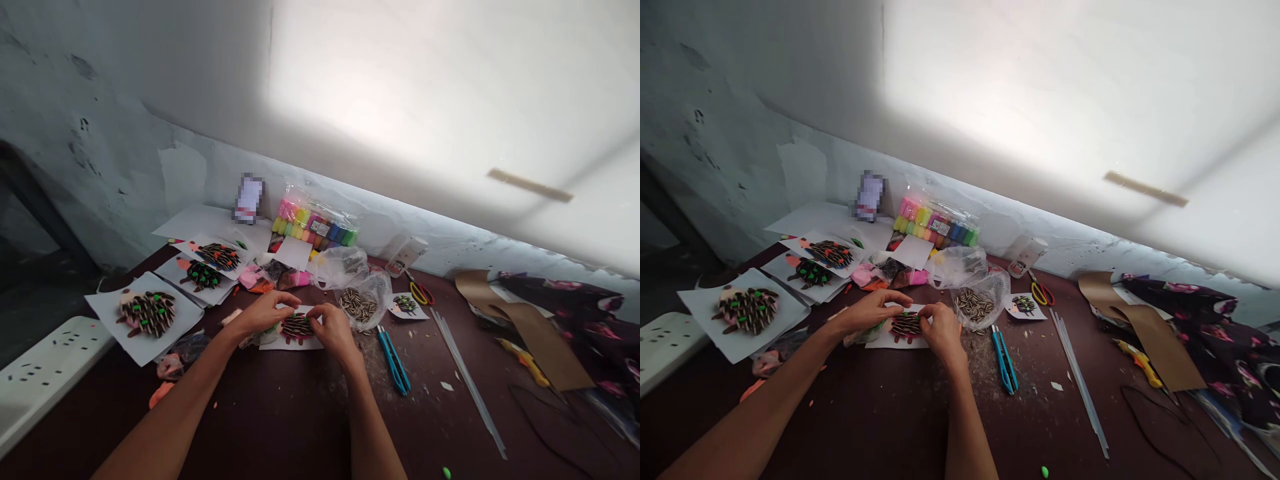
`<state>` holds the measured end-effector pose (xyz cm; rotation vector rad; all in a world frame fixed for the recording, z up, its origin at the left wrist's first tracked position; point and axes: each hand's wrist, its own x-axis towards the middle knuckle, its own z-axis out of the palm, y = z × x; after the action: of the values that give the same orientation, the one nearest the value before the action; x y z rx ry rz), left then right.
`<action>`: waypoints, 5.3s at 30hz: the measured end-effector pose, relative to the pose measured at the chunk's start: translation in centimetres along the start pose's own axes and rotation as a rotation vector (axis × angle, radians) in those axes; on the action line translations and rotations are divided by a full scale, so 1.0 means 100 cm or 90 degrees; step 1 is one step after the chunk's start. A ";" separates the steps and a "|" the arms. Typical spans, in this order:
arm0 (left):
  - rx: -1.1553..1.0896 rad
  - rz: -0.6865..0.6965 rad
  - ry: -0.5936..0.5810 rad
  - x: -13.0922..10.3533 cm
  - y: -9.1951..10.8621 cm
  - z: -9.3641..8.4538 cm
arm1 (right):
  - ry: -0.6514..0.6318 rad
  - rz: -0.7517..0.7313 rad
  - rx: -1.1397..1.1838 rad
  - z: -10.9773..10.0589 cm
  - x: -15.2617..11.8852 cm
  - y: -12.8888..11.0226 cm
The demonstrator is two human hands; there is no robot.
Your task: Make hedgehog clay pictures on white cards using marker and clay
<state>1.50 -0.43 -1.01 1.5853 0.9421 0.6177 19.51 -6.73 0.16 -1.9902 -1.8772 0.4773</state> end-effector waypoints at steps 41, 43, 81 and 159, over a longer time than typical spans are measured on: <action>-0.321 -0.018 -0.021 0.004 -0.009 -0.011 | 0.189 -0.053 0.298 0.011 0.001 -0.009; -0.317 -0.022 -0.014 0.005 -0.010 -0.011 | 0.193 -0.075 0.285 0.012 0.001 -0.009; -0.245 -0.013 -0.001 0.005 -0.004 -0.003 | 0.225 -0.201 0.203 0.031 -0.001 -0.013; -0.173 0.003 0.065 -0.002 0.007 -0.007 | 0.253 -0.096 0.361 0.014 0.004 -0.006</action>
<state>1.00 -0.27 -0.14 1.3245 0.8884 0.8000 18.33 -6.24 -0.72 -1.4328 -1.4304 0.4650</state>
